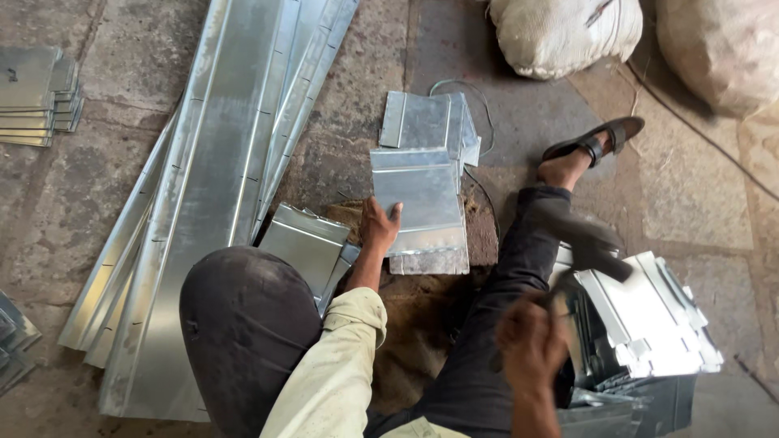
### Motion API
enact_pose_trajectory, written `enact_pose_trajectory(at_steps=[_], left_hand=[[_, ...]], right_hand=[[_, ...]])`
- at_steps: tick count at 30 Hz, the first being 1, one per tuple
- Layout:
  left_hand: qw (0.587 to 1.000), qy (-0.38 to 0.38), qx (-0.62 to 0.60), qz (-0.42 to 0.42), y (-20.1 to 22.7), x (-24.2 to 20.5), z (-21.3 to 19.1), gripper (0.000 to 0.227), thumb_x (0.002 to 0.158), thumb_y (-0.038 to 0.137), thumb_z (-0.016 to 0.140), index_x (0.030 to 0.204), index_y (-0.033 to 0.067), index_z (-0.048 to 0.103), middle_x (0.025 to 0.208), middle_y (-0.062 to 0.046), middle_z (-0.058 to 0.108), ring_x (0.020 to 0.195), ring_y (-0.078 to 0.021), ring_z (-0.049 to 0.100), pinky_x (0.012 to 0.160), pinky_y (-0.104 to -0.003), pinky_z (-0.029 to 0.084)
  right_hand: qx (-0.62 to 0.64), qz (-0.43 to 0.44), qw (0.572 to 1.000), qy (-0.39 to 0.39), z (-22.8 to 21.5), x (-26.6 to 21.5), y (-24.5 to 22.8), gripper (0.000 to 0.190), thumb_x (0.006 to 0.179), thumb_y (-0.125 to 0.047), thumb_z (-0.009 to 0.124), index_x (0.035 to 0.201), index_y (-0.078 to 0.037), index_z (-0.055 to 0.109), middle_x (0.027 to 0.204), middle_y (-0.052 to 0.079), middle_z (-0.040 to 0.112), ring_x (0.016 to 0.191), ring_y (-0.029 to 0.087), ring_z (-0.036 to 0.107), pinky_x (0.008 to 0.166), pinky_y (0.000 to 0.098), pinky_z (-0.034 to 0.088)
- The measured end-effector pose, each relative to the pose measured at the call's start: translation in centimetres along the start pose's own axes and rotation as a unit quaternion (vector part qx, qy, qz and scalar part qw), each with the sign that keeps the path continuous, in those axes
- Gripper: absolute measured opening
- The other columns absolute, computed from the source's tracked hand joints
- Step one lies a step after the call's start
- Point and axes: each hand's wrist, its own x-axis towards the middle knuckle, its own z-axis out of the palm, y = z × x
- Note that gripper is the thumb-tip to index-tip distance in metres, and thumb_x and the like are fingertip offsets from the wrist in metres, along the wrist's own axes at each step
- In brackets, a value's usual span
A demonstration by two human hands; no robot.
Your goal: The person sits on the floor and uses a hammer to strike rectangular metal sheets placed on a wooden block. They repeatedly pick up sheets, position them, and hammer the edges to shape them, then place the finished pieces into a stack.
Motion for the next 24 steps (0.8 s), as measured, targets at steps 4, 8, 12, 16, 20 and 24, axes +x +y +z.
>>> enact_pose_trajectory(at_steps=[4,8,12,16,20,24], left_hand=[[1.0,-0.016,-0.005,-0.024,-0.1,0.3,-0.5,0.08,0.093,0.053,0.067,0.135,-0.0111,0.044,0.13,-0.03,0.053,0.121,-0.0484,0.055,0.097,-0.054,0.047],[0.999,0.033,-0.003,0.03,-0.8,0.1,0.1,0.079,0.093,0.052,0.069,0.133,-0.0124,0.045,0.13,-0.033,0.053,0.12,-0.0506,0.055,0.1,-0.054,0.047],[0.999,0.021,-0.014,0.032,-0.8,0.1,0.1,0.074,0.094,0.049,0.07,0.13,-0.0111,0.046,0.126,-0.032,0.055,0.118,-0.05,0.056,0.1,-0.055,0.047],[0.998,0.043,-0.007,0.05,-0.8,0.3,-0.3,0.07,0.096,0.048,0.07,0.13,-0.0088,0.048,0.127,-0.031,0.056,0.119,-0.0497,0.056,0.101,-0.054,0.047],[1.0,-0.009,-0.011,0.004,-1.0,0.0,0.2,0.076,0.095,0.05,0.066,0.135,-0.0102,0.045,0.128,-0.032,0.054,0.119,-0.0499,0.054,0.096,-0.056,0.046],[0.998,0.036,0.025,0.046,-1.5,-0.3,0.7,0.082,0.097,0.052,0.069,0.136,-0.0147,0.042,0.132,-0.036,0.051,0.122,-0.052,0.051,0.1,-0.055,0.045]], right_hand=[[0.083,-0.291,0.953,0.027,0.4,-0.9,-0.9,0.032,0.113,-0.04,0.052,0.115,-0.009,0.049,0.066,0.003,0.051,0.045,0.006,0.034,0.042,0.0221,0.029],[-0.184,-0.305,0.934,0.023,0.9,-0.6,7.3,0.029,0.11,-0.035,0.055,0.109,-0.007,0.054,0.069,0.006,0.056,0.053,0.011,0.043,0.049,0.03,0.036],[-0.409,0.112,0.893,-0.153,2.1,-0.2,12.8,0.03,0.105,-0.031,0.06,0.102,-0.001,0.061,0.067,0.01,0.057,0.058,0.019,0.05,0.055,0.0412,0.044],[-0.246,0.109,0.956,-0.119,1.5,-0.2,8.5,0.032,0.107,-0.033,0.055,0.098,-0.003,0.062,0.063,0.002,0.055,0.054,0.014,0.051,0.048,0.0355,0.042],[-0.034,-0.027,0.994,-0.098,-0.1,-1.0,1.0,0.04,0.109,-0.041,0.043,0.106,-0.006,0.062,0.062,-0.002,0.053,0.042,0.008,0.038,0.037,0.0234,0.03],[0.097,-0.271,0.957,-0.049,0.2,-2.0,0.6,0.041,0.109,-0.048,0.049,0.121,-0.009,0.056,0.077,0.005,0.055,0.052,0.012,0.042,0.046,0.0273,0.033]])
